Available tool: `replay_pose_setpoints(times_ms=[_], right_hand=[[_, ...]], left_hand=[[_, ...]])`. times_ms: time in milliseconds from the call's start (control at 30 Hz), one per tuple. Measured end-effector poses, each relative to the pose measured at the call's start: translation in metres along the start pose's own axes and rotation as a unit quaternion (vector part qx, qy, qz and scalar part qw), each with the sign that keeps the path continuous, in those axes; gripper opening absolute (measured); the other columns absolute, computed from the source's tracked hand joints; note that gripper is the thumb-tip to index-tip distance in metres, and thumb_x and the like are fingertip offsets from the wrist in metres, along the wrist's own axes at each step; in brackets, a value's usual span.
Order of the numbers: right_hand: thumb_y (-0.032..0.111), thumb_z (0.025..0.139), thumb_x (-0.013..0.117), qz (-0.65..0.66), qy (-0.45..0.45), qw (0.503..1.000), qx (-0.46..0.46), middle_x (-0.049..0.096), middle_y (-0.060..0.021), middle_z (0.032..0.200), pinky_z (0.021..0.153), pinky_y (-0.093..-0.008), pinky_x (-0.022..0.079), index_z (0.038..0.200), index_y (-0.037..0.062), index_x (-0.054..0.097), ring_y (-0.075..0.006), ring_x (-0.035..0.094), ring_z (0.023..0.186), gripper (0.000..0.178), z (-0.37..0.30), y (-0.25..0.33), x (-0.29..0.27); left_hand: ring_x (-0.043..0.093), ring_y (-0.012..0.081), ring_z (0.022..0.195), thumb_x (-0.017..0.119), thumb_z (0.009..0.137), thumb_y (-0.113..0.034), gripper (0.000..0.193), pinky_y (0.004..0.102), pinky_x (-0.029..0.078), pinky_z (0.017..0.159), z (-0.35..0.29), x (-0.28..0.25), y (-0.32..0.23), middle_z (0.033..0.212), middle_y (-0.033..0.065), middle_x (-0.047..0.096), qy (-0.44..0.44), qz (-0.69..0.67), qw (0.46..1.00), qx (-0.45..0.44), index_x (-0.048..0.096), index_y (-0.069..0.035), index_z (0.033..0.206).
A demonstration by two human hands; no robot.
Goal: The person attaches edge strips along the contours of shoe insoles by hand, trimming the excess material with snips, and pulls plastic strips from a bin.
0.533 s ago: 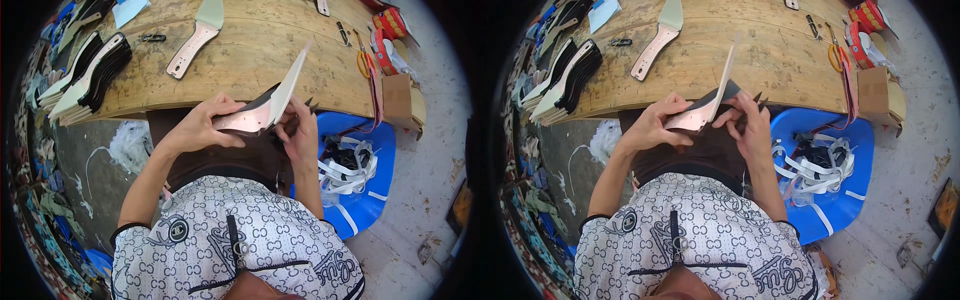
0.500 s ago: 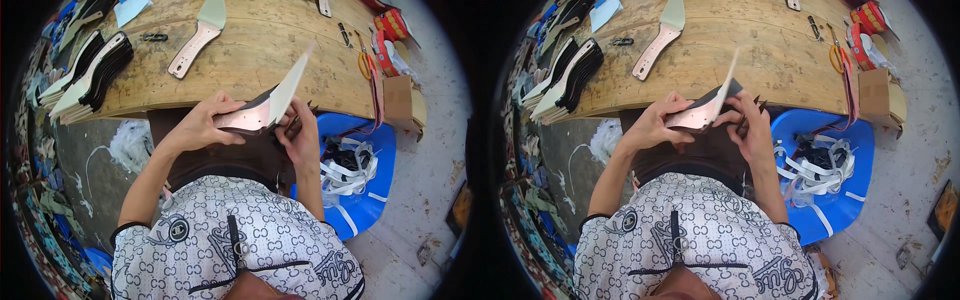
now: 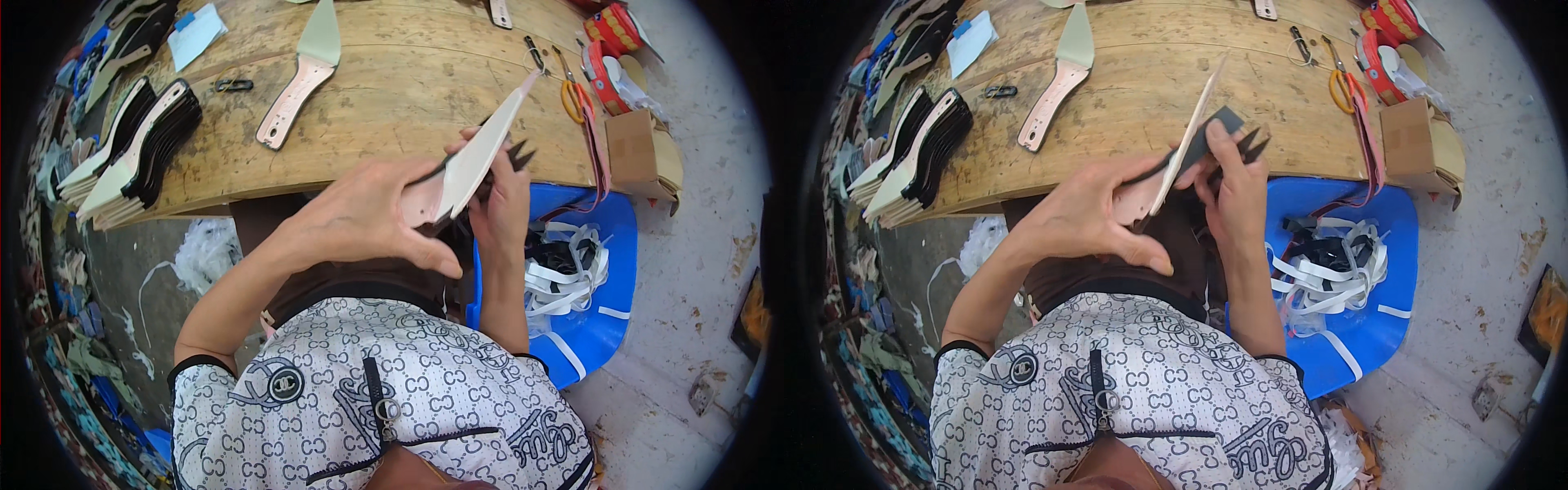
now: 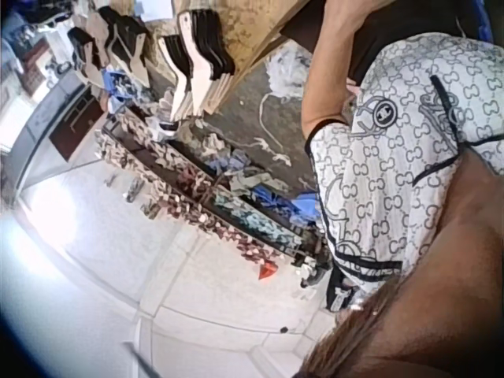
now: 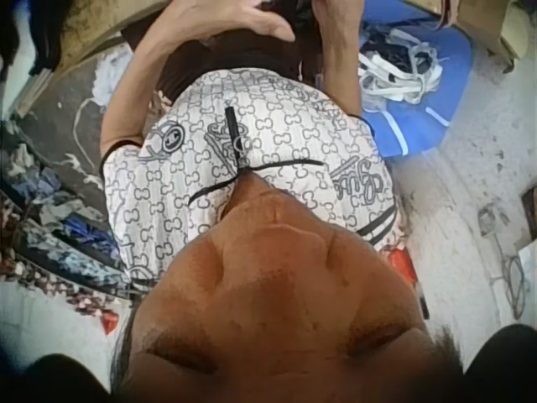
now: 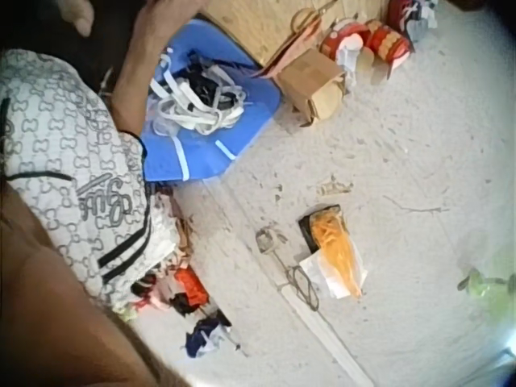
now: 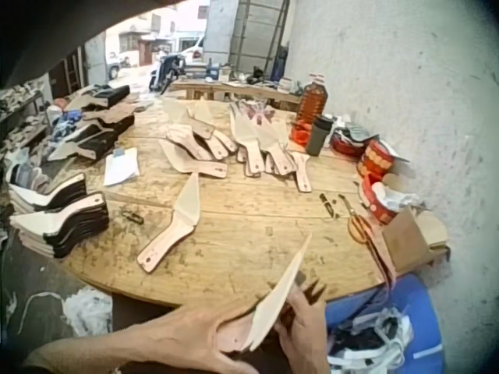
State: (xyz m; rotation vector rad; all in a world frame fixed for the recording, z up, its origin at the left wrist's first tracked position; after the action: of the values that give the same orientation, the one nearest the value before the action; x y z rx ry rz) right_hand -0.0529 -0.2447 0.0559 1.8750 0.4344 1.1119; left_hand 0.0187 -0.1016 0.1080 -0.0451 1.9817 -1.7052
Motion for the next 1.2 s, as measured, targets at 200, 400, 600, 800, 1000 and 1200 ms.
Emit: replay_pose_setpoints(times_ms=[200,400,600,800,1000,1200], right_hand=[[0.014,0.084,0.066,-0.093,-0.025,0.993,-0.061,0.058,0.0000,0.060,0.037,-0.0180,0.027,0.080,0.0030,0.065,-0.0044,0.048,0.044,0.011,0.020,0.002,-0.028],[0.008,0.081,0.063,-0.100,0.061,0.987,-0.108,0.048,0.0035,0.049,0.039,-0.0198,0.022,0.077,0.0011,0.064,-0.0033,0.034,0.039,0.008,0.027,0.049,-0.012],[0.030,0.093,0.056,-0.368,0.021,0.893,-0.259,0.048,0.0037,0.060,0.044,-0.0197,0.027,0.088,0.0029,0.063,-0.0020,0.038,0.050,0.029,0.065,-0.010,-0.051],[0.042,0.098,0.044,-0.254,0.111,0.961,0.023,0.047,0.0035,0.062,0.045,-0.0196,0.023,0.093,0.0057,0.063,-0.0031,0.034,0.051,0.041,0.022,-0.021,-0.040],[0.029,0.095,0.051,-0.031,0.211,0.949,0.233,0.056,-0.0006,0.070,0.042,-0.0173,0.024,0.102,0.0070,0.056,-0.0031,0.043,0.052,0.024,0.009,-0.046,-0.021],[0.022,0.095,0.053,-0.076,0.214,0.943,0.244,0.059,-0.0052,0.069,0.040,-0.0162,0.024,0.107,0.0066,0.054,-0.0037,0.045,0.051,0.020,-0.007,-0.057,-0.022]], left_hand=[[0.062,0.0364,0.081,0.083,0.052,-0.053,0.080,0.0399,0.047,0.072,-0.007,0.011,-0.005,0.086,0.0220,0.063,0.037,0.097,0.993,-0.064,0.059,0.008,0.099],[0.062,0.0380,0.087,0.084,0.051,-0.051,0.091,0.0402,0.047,0.076,0.016,0.002,0.001,0.092,0.0209,0.065,0.053,0.073,0.994,-0.054,0.053,-0.002,0.122],[0.061,0.0389,0.094,0.084,0.049,-0.052,0.112,0.0408,0.047,0.079,0.034,0.002,0.035,0.100,0.0235,0.063,0.076,0.178,0.981,-0.007,0.037,-0.002,0.138],[0.060,0.0387,0.099,0.085,0.047,-0.052,0.115,0.0404,0.046,0.083,0.013,-0.014,0.059,0.105,0.0243,0.062,-0.007,0.179,0.984,-0.007,0.037,0.001,0.137],[0.060,0.0369,0.099,0.086,0.046,-0.049,0.112,0.0399,0.046,0.083,-0.014,-0.016,0.058,0.105,0.0220,0.063,0.089,0.170,0.980,-0.042,0.039,0.000,0.136],[0.061,0.0357,0.098,0.087,0.040,-0.051,0.117,0.0386,0.047,0.083,-0.032,-0.015,0.061,0.103,0.0197,0.064,0.167,0.170,0.967,-0.085,0.040,-0.002,0.135]])
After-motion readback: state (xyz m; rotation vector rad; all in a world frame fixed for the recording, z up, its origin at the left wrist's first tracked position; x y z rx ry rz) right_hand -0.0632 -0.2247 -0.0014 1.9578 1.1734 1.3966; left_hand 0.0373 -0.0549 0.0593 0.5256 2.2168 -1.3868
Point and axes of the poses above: each hand's wrist, its own z-axis towards the middle knuckle, its own x-axis out of the palm, y = z × x, the point moved 3 cm from there along z, towards the middle knuckle
